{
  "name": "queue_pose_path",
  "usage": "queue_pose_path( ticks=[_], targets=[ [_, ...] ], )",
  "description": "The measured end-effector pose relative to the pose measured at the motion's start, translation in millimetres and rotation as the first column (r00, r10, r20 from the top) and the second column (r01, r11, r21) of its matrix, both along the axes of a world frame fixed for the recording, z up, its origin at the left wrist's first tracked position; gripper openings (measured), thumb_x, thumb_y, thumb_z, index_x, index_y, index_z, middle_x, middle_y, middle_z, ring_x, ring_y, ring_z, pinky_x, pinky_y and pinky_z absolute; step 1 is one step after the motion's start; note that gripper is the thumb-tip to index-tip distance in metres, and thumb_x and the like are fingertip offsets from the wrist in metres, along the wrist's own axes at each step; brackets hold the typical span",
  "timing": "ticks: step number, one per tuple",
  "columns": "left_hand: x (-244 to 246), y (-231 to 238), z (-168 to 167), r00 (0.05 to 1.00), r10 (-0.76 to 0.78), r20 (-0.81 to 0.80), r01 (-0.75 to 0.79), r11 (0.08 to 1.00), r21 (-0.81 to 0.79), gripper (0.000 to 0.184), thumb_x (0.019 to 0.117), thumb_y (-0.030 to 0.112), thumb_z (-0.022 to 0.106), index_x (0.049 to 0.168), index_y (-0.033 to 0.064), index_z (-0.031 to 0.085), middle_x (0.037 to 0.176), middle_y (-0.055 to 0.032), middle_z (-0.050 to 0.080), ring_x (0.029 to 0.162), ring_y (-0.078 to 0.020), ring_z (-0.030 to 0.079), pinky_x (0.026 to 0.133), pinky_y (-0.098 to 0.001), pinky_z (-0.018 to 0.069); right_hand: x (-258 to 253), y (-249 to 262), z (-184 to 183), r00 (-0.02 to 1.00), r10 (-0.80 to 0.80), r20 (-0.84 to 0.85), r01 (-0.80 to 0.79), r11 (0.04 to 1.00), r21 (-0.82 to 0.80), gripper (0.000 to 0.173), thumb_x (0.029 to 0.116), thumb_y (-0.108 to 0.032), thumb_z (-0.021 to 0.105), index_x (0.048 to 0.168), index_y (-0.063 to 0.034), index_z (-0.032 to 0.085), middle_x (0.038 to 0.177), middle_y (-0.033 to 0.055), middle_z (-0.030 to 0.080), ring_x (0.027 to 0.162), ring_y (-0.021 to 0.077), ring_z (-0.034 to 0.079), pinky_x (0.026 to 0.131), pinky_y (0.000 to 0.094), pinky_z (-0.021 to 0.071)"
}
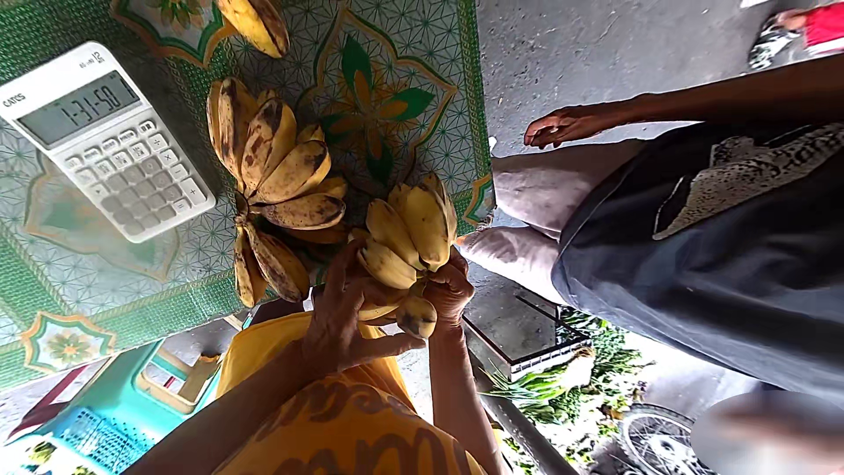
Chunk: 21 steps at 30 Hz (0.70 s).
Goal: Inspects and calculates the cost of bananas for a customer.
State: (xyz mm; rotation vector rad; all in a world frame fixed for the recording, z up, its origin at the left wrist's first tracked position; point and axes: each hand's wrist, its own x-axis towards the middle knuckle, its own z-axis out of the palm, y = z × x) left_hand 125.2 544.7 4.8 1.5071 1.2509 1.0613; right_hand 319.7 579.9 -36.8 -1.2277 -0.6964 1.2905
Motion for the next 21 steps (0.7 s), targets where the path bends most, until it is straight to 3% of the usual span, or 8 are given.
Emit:
queue_pose_path(
  ticks=[2, 6, 8, 10, 11, 13, 18, 21],
  targets=[
    [1, 1, 2, 0.999, -0.01, -0.052, 0.014, 0.997, 0.074, 0.052, 0.0808, 0.056, 0.082, 0.099, 0.0134, 0.058, 0.148, -0.0194, 0.047, 0.135, -0.0274, 0.05, 0.103, -0.0382, 0.0494, -2, -3, -1, 0.999, -0.043, -0.026, 0.043, 0.999, 0.005, 0.029, 0.0712, 0.0, 0.054, 0.086, -0.0147, 0.074, 0.08, -0.0054, 0.073, 0.075, 0.0022, 0.068, 0.069, 0.0241, 0.0567],
    [5, 0, 10, 0.989, -0.008, -0.146, 0.044, 0.969, 0.244, 0.049, 0.0869, 0.053, 0.077, 0.099, 0.0166, 0.048, 0.129, -0.0116, 0.061, 0.127, -0.0218, 0.058, 0.117, -0.0519, 0.0344, 0, -10, -2, 0.99, -0.106, -0.098, 0.111, 0.993, 0.044, 0.028, 0.0697, 0.001, 0.055, 0.082, -0.0135, 0.075, 0.078, -0.0033, 0.073, 0.073, 0.0044, 0.069, 0.067, 0.0262, 0.0572],
    [6, -2, 15, 0.997, -0.033, -0.076, 0.049, 0.977, 0.207, 0.059, 0.0833, 0.054, 0.081, 0.111, 0.0149, 0.046, 0.124, -0.0098, 0.062, 0.122, -0.0185, 0.06, 0.115, -0.0458, 0.0378, 6, -12, 5, 0.991, -0.075, -0.112, 0.086, 0.992, 0.088, 0.027, 0.0711, -0.001, 0.057, 0.084, -0.0149, 0.077, 0.079, -0.0041, 0.074, 0.073, 0.0034, 0.069, 0.067, 0.0254, 0.0572],
    [4, -4, 20, 0.996, -0.09, 0.027, 0.086, 0.989, 0.122, 0.09, 0.0783, 0.053, 0.086, 0.141, 0.0069, 0.04, 0.122, -0.013, 0.062, 0.118, -0.0179, 0.06, 0.111, -0.0366, 0.043, 14, -13, 12, 0.994, -0.017, -0.105, 0.034, 0.987, 0.159, 0.027, 0.0747, -0.003, 0.06, 0.089, -0.0169, 0.079, 0.082, -0.0057, 0.075, 0.074, 0.002, 0.069, 0.068, 0.0238, 0.0574],
    [4, -5, 23, 0.993, -0.114, 0.029, 0.11, 0.989, 0.093, 0.107, 0.0774, 0.054, 0.085, 0.152, 0.0022, 0.029, 0.122, -0.0164, 0.061, 0.115, -0.0172, 0.06, 0.106, -0.0307, 0.0466, 19, -14, 17, 0.996, 0.02, -0.089, -0.002, 0.98, 0.199, 0.027, 0.0776, -0.005, 0.062, 0.093, -0.0175, 0.08, 0.086, -0.0065, 0.076, 0.078, 0.0015, 0.07, 0.072, 0.0233, 0.0576],
    [4, -8, 28, 0.993, -0.12, 0.013, 0.119, 0.992, 0.052, 0.124, 0.0756, 0.059, 0.084, 0.16, 0.0001, 0.015, 0.13, -0.0249, 0.054, 0.117, -0.0185, 0.058, 0.104, -0.0273, 0.0466, 26, -14, 29, 0.997, 0.071, -0.012, -0.066, 0.963, 0.26, 0.027, 0.082, -0.009, 0.063, 0.1, -0.0184, 0.081, 0.093, -0.0079, 0.077, 0.085, 0.0006, 0.07, 0.078, 0.0222, 0.0576],
    [2, -5, 37, 0.981, -0.173, 0.09, 0.173, 0.985, 0.008, 0.124, 0.0745, 0.065, 0.081, 0.164, 0.0163, 0.011, 0.164, -0.0271, 0.017, 0.15, -0.0281, 0.029, 0.121, -0.0381, 0.0304, 40, -17, 53, 0.98, 0.13, 0.152, -0.178, 0.913, 0.366, 0.027, 0.086, -0.016, 0.064, 0.106, -0.0237, 0.079, 0.099, -0.0119, 0.076, 0.092, -0.0019, 0.069, 0.084, 0.0199, 0.0558],
    [0, -2, 41, 0.948, -0.277, 0.153, 0.279, 0.96, 0.012, 0.11, 0.0774, 0.065, 0.079, 0.162, 0.0294, 0.019, 0.166, -0.0251, 0.009, 0.147, -0.0238, 0.033, 0.117, -0.0333, 0.0351, 45, -18, 59, 0.966, 0.155, 0.206, -0.227, 0.889, 0.397, 0.026, 0.087, -0.017, 0.063, 0.106, -0.0245, 0.079, 0.1, -0.0122, 0.075, 0.095, -0.0013, 0.068, 0.086, 0.0208, 0.0548]
  ],
)
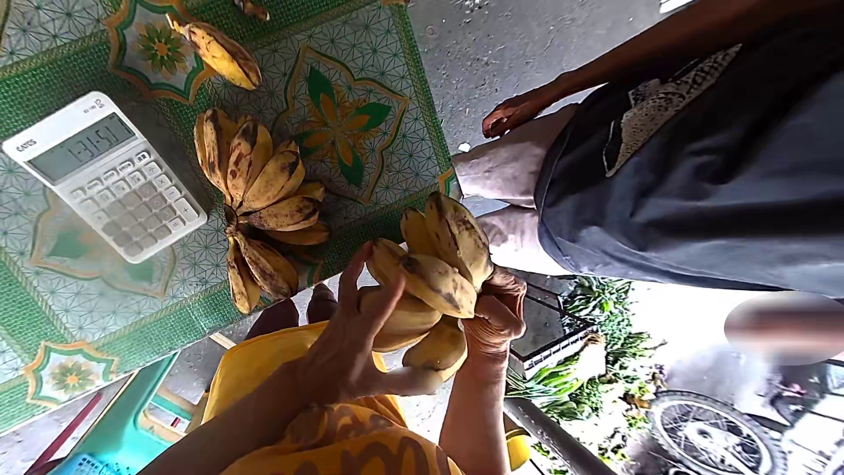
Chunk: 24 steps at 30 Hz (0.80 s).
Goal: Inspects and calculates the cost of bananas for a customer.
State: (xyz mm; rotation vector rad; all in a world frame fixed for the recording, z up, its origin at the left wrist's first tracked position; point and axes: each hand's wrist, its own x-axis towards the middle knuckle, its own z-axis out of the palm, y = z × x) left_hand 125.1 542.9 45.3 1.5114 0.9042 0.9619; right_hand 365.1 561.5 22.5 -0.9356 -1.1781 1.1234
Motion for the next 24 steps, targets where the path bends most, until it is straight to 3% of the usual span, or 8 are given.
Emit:
queue_pose_path(
  ticks=[4, 8, 12, 14, 17, 19, 21, 24],
  targets=[
    [-6, 5, 2, 0.998, -0.047, -0.034, 0.045, 0.997, -0.056, 0.11, 0.0723, 0.058, 0.086, 0.162, 0.0314, 0.028, 0.16, -0.0288, 0.018, 0.131, -0.0186, 0.049, 0.104, -0.0279, 0.047, 6, -3, -4, 0.999, 0.01, 0.043, -0.01, 1.0, -0.014, 0.024, 0.0868, -0.018, 0.064, 0.105, -0.0235, 0.079, 0.098, -0.0114, 0.075, 0.092, -0.0006, 0.068, 0.084, 0.0217, 0.0555],
    [-7, 16, 9, 0.997, -0.065, -0.042, 0.064, 0.997, -0.035, 0.108, 0.0703, 0.055, 0.089, 0.16, 0.0257, 0.036, 0.159, -0.0305, 0.02, 0.13, -0.0214, 0.051, 0.1, -0.0278, 0.0512, -1, -3, 2, 0.997, -0.052, 0.051, 0.055, 0.997, -0.052, 0.025, 0.0854, -0.018, 0.064, 0.105, -0.0225, 0.079, 0.096, -0.0119, 0.075, 0.089, -0.0015, 0.069, 0.081, 0.0204, 0.0562],
    [-6, 42, 44, 0.991, -0.035, -0.133, 0.048, 0.994, 0.099, 0.101, 0.071, 0.066, 0.083, 0.155, 0.0236, 0.046, 0.158, -0.0311, 0.029, 0.102, -0.0206, 0.065, 0.074, -0.0314, 0.0575, -16, 11, 34, 0.988, -0.136, -0.069, 0.129, 0.987, -0.093, 0.029, 0.0808, -0.011, 0.064, 0.103, -0.0204, 0.079, 0.096, -0.0094, 0.076, 0.088, -0.0004, 0.07, 0.08, 0.0214, 0.0573],
    [-7, 55, 66, 0.981, 0.051, -0.186, -0.014, 0.98, 0.197, 0.095, 0.074, 0.069, 0.079, 0.153, 0.0238, 0.05, 0.16, -0.0269, 0.032, 0.096, -0.0236, 0.068, 0.067, -0.038, 0.0574, -30, 23, 58, 0.968, -0.214, -0.131, 0.19, 0.966, -0.175, 0.031, 0.0734, -0.002, 0.059, 0.092, -0.0187, 0.078, 0.087, -0.0073, 0.076, 0.081, 0.0004, 0.07, 0.073, 0.0221, 0.0581],
    [-12, 83, 90, 0.947, 0.223, -0.23, -0.149, 0.942, 0.302, 0.087, 0.0866, 0.066, 0.069, 0.156, 0.0179, 0.045, 0.162, -0.0229, 0.034, 0.111, -0.032, 0.067, 0.076, -0.0475, 0.0601, -47, 55, 78, 0.965, -0.207, -0.16, 0.159, 0.95, -0.27, 0.028, 0.0779, -0.001, 0.049, 0.092, -0.0119, 0.07, 0.086, -0.0014, 0.074, 0.08, 0.0064, 0.07, 0.073, 0.0278, 0.0596],
    [-24, 100, 101, 0.894, 0.32, -0.313, -0.207, 0.915, 0.346, 0.082, 0.0947, 0.058, 0.064, 0.159, 0.0142, 0.038, 0.165, -0.0254, 0.024, 0.133, -0.0392, 0.052, 0.098, -0.0522, 0.0533, -62, 86, 79, 0.968, -0.182, -0.175, 0.115, 0.934, -0.338, 0.028, 0.0885, -0.007, 0.04, 0.097, -0.0086, 0.066, 0.087, 0.0017, 0.073, 0.082, 0.0098, 0.071, 0.076, 0.0318, 0.0605],
    [-45, 110, 102, 0.817, 0.45, -0.359, -0.262, 0.846, 0.465, 0.069, 0.0967, 0.04, 0.068, 0.154, 0.0093, 0.046, 0.162, -0.0268, 0.028, 0.138, -0.0412, 0.047, 0.105, -0.0507, 0.0487, -76, 122, 65, 0.975, -0.146, -0.167, 0.064, 0.907, -0.416, 0.035, 0.1018, -0.012, 0.028, 0.099, -0.0078, 0.063, 0.086, 0.0031, 0.071, 0.083, 0.0121, 0.07, 0.077, 0.035, 0.0608],
    [-92, 102, 85, 0.735, 0.582, -0.348, -0.35, 0.766, 0.54, 0.036, 0.096, 0.009, 0.068, 0.132, 0.0067, 0.068, 0.135, -0.018, 0.061, 0.11, -0.0284, 0.068, 0.087, -0.0401, 0.0604, -79, 167, 28, 0.996, -0.021, -0.081, -0.026, 0.847, -0.531, 0.032, 0.1059, -0.014, 0.03, 0.098, -0.0084, 0.061, 0.082, 0.0018, 0.069, 0.077, 0.012, 0.069, 0.071, 0.0343, 0.0603]
  ],
)
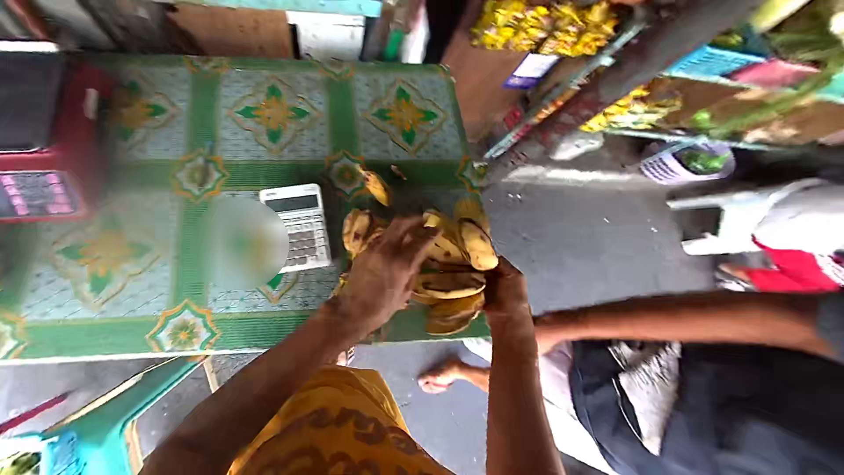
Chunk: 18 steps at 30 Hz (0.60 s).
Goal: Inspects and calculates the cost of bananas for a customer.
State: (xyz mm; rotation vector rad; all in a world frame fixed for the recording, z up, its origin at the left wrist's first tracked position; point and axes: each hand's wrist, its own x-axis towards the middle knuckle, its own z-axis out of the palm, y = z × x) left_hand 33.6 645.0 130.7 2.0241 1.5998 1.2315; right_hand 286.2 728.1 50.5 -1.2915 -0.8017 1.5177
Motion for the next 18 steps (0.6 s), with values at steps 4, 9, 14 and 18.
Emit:
queue_pose_path(
  ticks=[4, 9, 14, 18],
  targets=[
    [-82, -56, -52, 0.965, 0.26, 0.038, -0.239, 0.928, -0.287, 0.024, 0.1003, 0.021, 0.063, 0.108, 0.0022, 0.076, 0.091, -0.0127, 0.075, 0.073, -0.0214, 0.072, 0.072, -0.038, 0.0609, 10, 11, -8, 0.833, 0.179, 0.523, -0.166, 0.983, -0.072, 0.034, 0.11, -0.023, 0.035, 0.117, -0.0037, 0.061, 0.093, 0.0028, 0.065, 0.081, 0.009, 0.063, 0.073, 0.0318, 0.0561],
    [-163, -169, -101, 0.719, 0.629, -0.295, -0.685, 0.571, -0.452, 0.066, 0.1026, 0.057, 0.048, 0.075, -0.0005, 0.068, 0.066, -0.0167, 0.063, 0.066, -0.0367, 0.066, 0.063, -0.0595, 0.0512, 29, -17, -30, 0.613, 0.248, 0.75, -0.276, 0.957, -0.091, 0.049, 0.1094, -0.025, 0.038, 0.147, 0.0049, 0.045, 0.143, 0.026, 0.053, 0.129, 0.0334, 0.054, 0.106, 0.0543, 0.0452],
    [-212, -201, -114, 0.702, 0.687, -0.188, -0.675, 0.558, -0.482, 0.036, 0.1029, 0.03, 0.058, 0.111, -0.0006, 0.075, 0.119, -0.0241, 0.068, 0.117, -0.0388, 0.064, 0.102, -0.0545, 0.0492, 0, -31, -33, 0.491, 0.139, 0.86, -0.166, 0.984, -0.065, 0.057, 0.1131, -0.034, 0.027, 0.157, 0.0032, 0.032, 0.153, 0.0312, 0.043, 0.144, 0.0424, 0.042, 0.118, 0.0604, 0.0309],
    [-249, -117, -89, 0.77, 0.612, -0.179, -0.623, 0.662, -0.416, 0.033, 0.1032, 0.022, 0.06, 0.129, 0.0029, 0.067, 0.132, -0.0239, 0.062, 0.122, -0.0409, 0.06, 0.101, -0.0597, 0.0486, -28, -30, -26, 0.507, 0.13, 0.852, -0.14, 0.988, -0.067, 0.054, 0.1129, -0.028, 0.028, 0.156, 0.0027, 0.033, 0.151, 0.0306, 0.045, 0.141, 0.0407, 0.045, 0.116, 0.0575, 0.0352]
  ],
)
